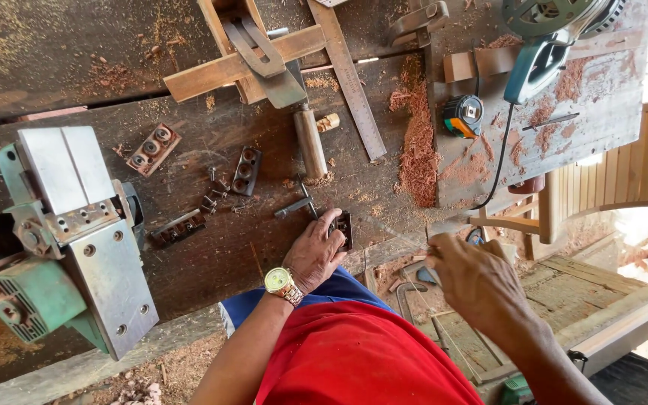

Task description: The person rummages through a cardboard box of tools, takes out a file and a small metal part, and files the metal part by hand over the workbench, repositioning it repeatedly. At the end they set the file and part down on the bench.

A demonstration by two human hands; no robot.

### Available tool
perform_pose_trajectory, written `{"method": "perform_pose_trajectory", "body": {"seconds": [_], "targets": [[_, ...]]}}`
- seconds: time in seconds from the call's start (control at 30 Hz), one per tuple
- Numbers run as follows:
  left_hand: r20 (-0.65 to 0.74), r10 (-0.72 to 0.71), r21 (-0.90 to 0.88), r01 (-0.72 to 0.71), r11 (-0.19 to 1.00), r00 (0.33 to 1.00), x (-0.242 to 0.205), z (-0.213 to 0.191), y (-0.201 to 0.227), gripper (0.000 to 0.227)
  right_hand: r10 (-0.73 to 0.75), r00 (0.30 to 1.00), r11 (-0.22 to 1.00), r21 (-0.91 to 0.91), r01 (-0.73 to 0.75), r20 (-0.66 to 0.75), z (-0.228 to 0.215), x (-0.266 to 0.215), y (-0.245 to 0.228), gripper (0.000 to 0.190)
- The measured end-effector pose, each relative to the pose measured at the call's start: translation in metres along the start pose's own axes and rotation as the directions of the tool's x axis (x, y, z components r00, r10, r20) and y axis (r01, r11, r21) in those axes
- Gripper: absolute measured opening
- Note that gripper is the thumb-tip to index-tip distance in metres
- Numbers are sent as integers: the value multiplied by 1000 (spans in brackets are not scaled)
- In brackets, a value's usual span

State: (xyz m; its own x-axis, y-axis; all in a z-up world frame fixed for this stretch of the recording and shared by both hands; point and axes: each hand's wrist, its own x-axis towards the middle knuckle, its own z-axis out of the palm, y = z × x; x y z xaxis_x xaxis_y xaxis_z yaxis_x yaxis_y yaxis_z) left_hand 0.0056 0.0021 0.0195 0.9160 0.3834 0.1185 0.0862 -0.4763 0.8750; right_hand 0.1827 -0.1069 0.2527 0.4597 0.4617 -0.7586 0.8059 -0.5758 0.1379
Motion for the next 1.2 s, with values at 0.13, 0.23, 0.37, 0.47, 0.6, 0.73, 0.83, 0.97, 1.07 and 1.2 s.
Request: {"method": "perform_pose_trajectory", "body": {"seconds": [0.13, 0.23, 0.37, 0.47, 0.6, 0.73, 0.83, 0.97, 1.07, 1.2], "targets": [[-3, -4, 0, 4, 1000, 1000, 1, 1, 1, 34, 136, 991, 807, 582, -98, -21, 46, 24, 23, 33], [8, -28, 44, 28, 999, 1000, 3, 4, 2, 33, 182, 982, 623, 779, -72, -55, 86, 51, 7, 58], [19, -61, -6, 62, 998, 998, 2, 1, 9, 32, 265, 963, 570, 798, -195, 47, 121, 84, -25, 66], [29, -116, -16, 117, 993, 993, 4, -5, 21, 32, 191, 956, 499, 861, 99, -221, 148, 102, -31, 59], [16, -148, -58, 149, 987, 989, 7, -11, 45, 31, 156, 977, 269, 958, 96, -142, 132, 95, -35, 57], [-117, 39, 37, -35, 999, 992, 12, -24, 70, 41, 12, 997, -89, 993, 79, -79, 124, 87, -29, 52], [-97, -3, 21, 5, 1000, 995, 9, -31, 90, 44, 2, 990, 45, 989, 138, -139, 99, 64, -25, 49], [-53, -101, 14, 102, 995, 993, 14, -51, 118, 56, -46, 973, 82, 970, 228, -225, 91, 48, -21, 49], [-261, -17, -54, 3, 999, 965, 18, -62, 133, 85, -54, 985, -89, 984, 156, -161, 82, 33, -21, 54], [187, -533, -719, 485, 498, 825, 8, -50, 121, 63, -66, 978, -50, 979, 195, -198, 71, 9, -23, 50]]}}
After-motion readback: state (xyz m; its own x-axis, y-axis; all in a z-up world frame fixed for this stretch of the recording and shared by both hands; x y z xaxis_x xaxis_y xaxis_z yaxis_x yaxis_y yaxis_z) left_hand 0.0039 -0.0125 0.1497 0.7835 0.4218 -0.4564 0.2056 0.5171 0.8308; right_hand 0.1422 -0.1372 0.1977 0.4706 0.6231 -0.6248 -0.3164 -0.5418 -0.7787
